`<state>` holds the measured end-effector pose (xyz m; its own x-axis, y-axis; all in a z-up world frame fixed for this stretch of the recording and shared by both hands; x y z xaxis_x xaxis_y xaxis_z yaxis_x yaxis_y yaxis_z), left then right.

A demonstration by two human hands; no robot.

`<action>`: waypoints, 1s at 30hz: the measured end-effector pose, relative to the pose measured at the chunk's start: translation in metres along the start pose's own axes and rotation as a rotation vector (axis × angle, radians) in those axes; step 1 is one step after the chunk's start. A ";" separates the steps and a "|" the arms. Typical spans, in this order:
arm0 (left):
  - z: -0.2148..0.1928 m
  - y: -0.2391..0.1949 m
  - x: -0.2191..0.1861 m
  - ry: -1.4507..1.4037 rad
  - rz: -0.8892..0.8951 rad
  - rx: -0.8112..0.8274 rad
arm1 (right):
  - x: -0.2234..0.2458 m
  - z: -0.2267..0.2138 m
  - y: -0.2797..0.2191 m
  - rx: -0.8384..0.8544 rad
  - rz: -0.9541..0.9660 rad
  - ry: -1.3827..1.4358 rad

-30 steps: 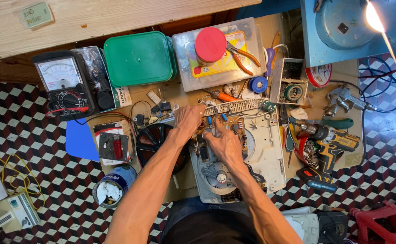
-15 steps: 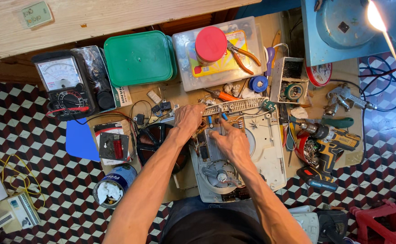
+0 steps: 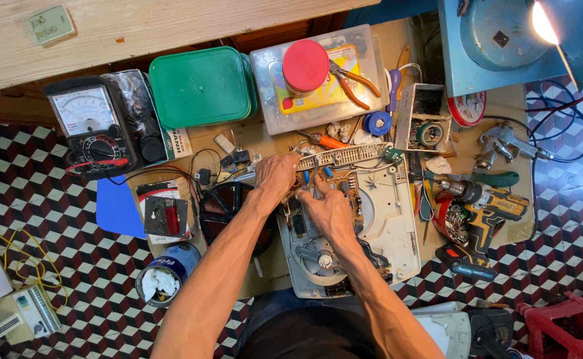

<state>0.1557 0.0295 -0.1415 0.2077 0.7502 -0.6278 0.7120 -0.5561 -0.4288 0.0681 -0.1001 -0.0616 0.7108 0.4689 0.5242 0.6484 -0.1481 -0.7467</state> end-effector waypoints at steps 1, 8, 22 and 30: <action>0.001 -0.001 0.000 -0.004 -0.007 0.015 | -0.004 -0.002 -0.002 0.040 0.066 0.006; -0.002 -0.004 -0.006 -0.011 -0.020 0.010 | -0.004 -0.022 -0.011 0.037 0.220 0.054; 0.006 0.000 0.003 -0.043 -0.003 -0.013 | 0.024 -0.039 0.023 0.278 0.122 -0.576; 0.009 0.000 0.007 -0.050 -0.020 -0.039 | 0.017 -0.041 0.015 0.335 0.246 -0.096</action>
<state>0.1512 0.0317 -0.1516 0.1601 0.7418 -0.6512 0.7415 -0.5258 -0.4168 0.1012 -0.1304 -0.0467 0.7947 0.5361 0.2848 0.3265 0.0180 -0.9450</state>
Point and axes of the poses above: each hand's wrist, its own y-axis towards the middle knuckle, its own z-axis out of the palm, x = y × z, the point moved 4 cm from there along y, towards the middle knuckle, and after that the axes turned 13 degrees about x, right-handed, at the moved point
